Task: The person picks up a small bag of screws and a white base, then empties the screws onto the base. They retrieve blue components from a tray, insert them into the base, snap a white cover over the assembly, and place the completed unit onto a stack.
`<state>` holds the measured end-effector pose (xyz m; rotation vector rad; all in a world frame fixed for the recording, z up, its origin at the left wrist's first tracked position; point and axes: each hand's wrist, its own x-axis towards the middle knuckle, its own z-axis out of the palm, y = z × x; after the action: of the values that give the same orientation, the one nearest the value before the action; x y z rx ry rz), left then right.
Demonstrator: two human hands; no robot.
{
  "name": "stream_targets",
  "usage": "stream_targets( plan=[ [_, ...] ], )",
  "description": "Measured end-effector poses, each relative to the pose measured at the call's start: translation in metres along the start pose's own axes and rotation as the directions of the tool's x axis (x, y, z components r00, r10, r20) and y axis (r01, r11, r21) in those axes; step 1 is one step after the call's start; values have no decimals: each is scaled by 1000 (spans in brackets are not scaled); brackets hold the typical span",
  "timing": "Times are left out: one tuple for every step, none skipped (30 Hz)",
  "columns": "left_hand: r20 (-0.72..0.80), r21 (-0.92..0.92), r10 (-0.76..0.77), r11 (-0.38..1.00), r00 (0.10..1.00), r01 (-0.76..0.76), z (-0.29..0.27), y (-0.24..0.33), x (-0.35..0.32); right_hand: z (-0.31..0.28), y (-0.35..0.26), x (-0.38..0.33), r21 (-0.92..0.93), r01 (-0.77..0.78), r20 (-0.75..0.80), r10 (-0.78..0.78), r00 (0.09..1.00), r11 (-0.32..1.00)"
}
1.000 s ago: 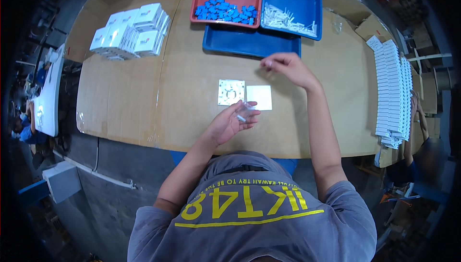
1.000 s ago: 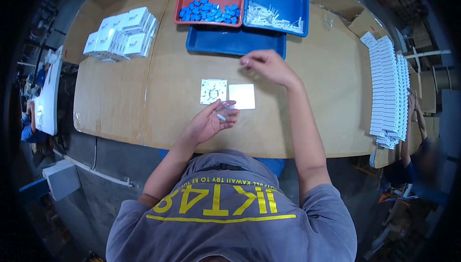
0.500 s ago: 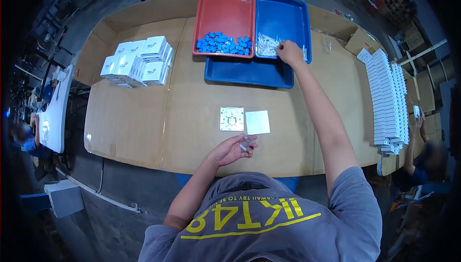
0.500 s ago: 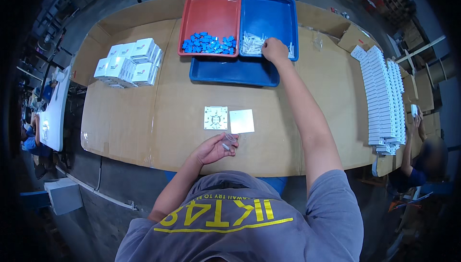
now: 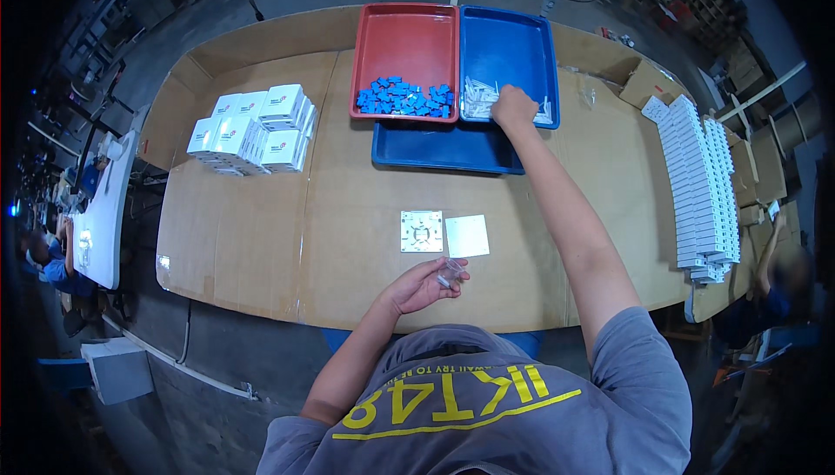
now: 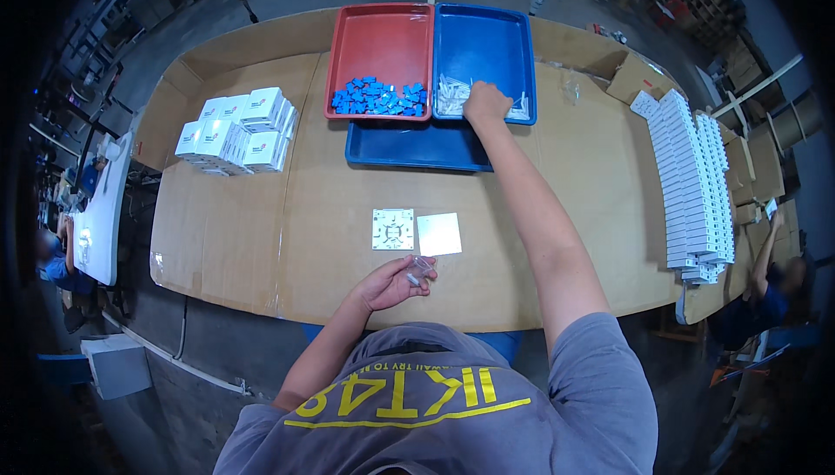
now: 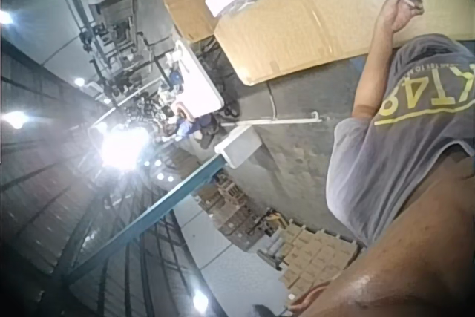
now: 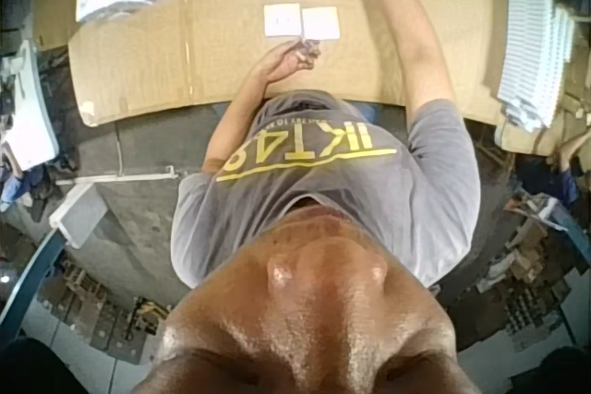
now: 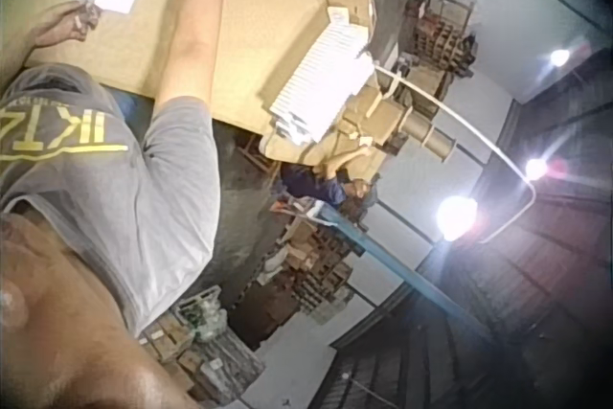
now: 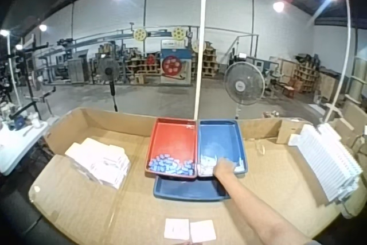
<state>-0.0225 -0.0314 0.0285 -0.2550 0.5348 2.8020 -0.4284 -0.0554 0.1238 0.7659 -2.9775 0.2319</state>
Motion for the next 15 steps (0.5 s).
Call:
stream_targets(
  plan=[
    [1, 1, -1, 1000, 1000, 1, 0, 1, 0, 3, 2, 1, 0, -1, -4, 1, 1000, 1000],
    [4, 4, -2, 1000, 1000, 2, 0, 0, 1, 6, 4, 1, 9, -5, -24, 5, 1000, 1000],
    [5, 5, -3, 1000, 1000, 3, 0, 0, 2, 7, 6, 3, 18, -8, -45, 9, 999, 1000],
    [1, 2, -3, 1000, 1000, 3, -1, -1, 1, 7, 5, 3, 18, -8, -45, 9, 999, 1000],
    [2, 3, -3, 1000, 1000, 3, -2, -1, 1, 7, 3, 2, 12, -7, -43, 7, 999, 1000],
    [11, 3, 3, 1000, 1000, -3, -3, -1, 2, 6, 2, 2, 6, -6, -42, 6, 999, 1000],
    [17, 2, 11, 1000, 1000, -11, -3, -1, 1, 6, 0, 2, 7, -4, -43, 4, 999, 1000],
    [17, 3, 13, 1000, 1000, -13, -3, -1, 0, 7, -2, 2, 4, -7, -28, 7, 1000, 1000],
    [9, -2, 12, 1000, 1000, -12, -3, -2, -1, 7, -4, 1, 2, -10, -13, 10, 1000, 1000],
    [3, -5, 10, 1000, 1000, -10, -3, -3, -1, 7, -4, 2, 3, -9, -17, 9, 1000, 1000],
    [4, -2, 13, 1000, 1000, -13, -4, -3, -1, 7, -1, 3, 34, -12, -34, 13, 999, 999],
    [11, -11, 19, 1000, 1000, -19, -5, -4, 0, 6, 2, 5, 65, -14, -51, 17, 999, 998],
    [16, -23, 28, 999, 999, -27, -6, -4, -1, 4, 4, 6, 66, -8, -52, 12, 999, 998],
    [16, -22, 33, 999, 999, -33, -7, -5, -2, 1, 7, 7, 91, -3, -8, 3, 1000, 996],
    [9, -25, 37, 999, 999, -37, -8, -6, -4, -3, 11, 9, 116, 2, 36, -6, 999, 993]
  ],
)
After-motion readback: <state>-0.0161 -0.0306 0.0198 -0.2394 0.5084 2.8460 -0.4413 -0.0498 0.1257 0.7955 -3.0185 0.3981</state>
